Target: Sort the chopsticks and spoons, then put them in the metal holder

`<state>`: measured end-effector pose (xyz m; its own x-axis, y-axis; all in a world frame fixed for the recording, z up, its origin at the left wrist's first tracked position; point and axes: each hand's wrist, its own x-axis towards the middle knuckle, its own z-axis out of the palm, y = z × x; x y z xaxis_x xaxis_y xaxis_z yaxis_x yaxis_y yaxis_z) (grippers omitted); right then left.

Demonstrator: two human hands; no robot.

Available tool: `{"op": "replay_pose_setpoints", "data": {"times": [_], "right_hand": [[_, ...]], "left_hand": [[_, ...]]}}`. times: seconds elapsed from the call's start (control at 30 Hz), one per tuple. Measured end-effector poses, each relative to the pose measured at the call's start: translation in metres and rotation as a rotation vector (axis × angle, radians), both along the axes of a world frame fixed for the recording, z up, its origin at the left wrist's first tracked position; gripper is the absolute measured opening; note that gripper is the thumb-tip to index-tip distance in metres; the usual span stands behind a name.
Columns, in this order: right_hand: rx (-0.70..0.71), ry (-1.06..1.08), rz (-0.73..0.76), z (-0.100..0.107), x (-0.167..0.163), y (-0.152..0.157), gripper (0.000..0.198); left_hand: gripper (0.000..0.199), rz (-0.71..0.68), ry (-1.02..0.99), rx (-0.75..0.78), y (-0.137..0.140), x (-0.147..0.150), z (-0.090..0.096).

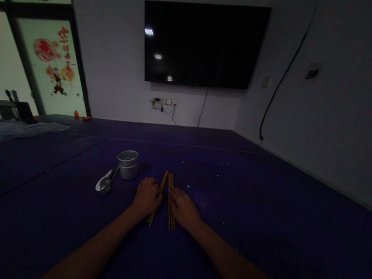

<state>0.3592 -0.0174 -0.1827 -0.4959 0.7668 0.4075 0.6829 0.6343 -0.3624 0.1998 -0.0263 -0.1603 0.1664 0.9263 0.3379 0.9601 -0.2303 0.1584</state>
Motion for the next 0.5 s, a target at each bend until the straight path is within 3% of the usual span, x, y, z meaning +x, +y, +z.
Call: {"op": "replay_pose_setpoints", "data": {"times": [0.13, 0.3, 0.5], "right_hand": [[-0.011, 0.013, -0.001, -0.002, 0.0, 0.001, 0.045], [-0.013, 0.019, 0.019, -0.002, 0.0, 0.002, 0.044], [-0.017, 0.015, 0.04, 0.001, 0.0, 0.001, 0.045]], "left_hand": [[0.009, 0.0, -0.044, 0.017, 0.006, -0.005, -0.005], [0.022, -0.026, -0.105, 0.07, 0.01, -0.008, -0.013], [0.023, -0.069, -0.062, 0.052, 0.004, -0.005, -0.01]]}}
